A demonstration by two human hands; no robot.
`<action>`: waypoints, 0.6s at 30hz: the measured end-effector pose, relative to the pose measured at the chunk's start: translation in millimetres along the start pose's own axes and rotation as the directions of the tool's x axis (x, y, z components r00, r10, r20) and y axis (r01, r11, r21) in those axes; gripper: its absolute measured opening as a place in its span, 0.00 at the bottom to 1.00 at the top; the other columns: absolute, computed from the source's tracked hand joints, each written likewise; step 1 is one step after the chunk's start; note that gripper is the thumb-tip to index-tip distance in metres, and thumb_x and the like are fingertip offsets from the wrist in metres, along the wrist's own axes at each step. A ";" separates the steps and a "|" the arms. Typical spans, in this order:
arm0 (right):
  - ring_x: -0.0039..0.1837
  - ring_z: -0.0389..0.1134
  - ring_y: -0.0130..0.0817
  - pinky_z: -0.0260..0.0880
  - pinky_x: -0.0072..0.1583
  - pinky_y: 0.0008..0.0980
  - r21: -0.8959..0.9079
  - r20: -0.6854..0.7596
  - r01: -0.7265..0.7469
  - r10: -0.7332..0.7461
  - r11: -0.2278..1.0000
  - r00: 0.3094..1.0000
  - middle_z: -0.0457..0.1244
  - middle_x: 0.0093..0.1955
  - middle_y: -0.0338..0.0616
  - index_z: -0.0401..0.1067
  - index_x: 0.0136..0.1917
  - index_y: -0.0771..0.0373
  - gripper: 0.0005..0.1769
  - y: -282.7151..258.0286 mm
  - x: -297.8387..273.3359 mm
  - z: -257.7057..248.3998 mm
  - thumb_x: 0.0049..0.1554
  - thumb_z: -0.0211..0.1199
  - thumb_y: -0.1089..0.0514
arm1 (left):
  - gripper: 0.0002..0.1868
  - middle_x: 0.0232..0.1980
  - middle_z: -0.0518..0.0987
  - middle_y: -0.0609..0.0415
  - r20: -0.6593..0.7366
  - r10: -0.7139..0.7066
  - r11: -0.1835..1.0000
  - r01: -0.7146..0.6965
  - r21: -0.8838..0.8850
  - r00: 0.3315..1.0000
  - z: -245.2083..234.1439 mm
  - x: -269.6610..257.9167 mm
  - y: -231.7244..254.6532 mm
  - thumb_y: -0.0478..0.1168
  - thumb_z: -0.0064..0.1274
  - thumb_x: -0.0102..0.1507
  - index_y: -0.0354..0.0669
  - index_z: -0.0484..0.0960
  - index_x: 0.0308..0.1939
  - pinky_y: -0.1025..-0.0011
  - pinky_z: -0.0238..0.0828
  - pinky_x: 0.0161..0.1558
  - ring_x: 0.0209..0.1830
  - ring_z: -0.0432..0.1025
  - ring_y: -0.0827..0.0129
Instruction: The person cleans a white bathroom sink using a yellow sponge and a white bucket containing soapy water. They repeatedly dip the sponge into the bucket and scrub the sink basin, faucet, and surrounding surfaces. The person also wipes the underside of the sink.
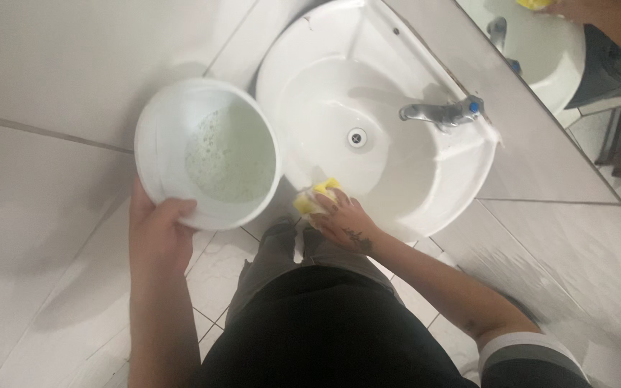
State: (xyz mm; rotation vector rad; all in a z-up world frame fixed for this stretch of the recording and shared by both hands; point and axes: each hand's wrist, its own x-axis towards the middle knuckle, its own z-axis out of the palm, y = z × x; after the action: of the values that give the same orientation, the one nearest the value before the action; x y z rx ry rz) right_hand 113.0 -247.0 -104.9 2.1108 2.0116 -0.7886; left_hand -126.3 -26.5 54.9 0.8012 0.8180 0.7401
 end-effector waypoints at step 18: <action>0.86 0.31 0.59 0.38 0.74 0.79 0.166 -0.341 -0.222 0.267 0.961 0.901 0.38 0.86 0.48 0.54 0.81 0.52 0.33 14.8 208.9 -91.2 0.67 0.40 0.42 | 0.49 0.65 0.69 0.34 -0.081 -0.069 0.992 0.077 0.098 0.994 -47.4 -55.8 -22.8 0.29 0.44 0.47 0.31 0.53 0.76 0.55 0.79 0.54 0.64 0.71 0.46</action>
State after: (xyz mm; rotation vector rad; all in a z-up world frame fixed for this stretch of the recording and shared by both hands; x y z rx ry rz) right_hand 148.9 -22.2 -123.3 2.6837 1.8270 -0.5246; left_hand -187.3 -68.0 33.7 0.8328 0.9561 0.6725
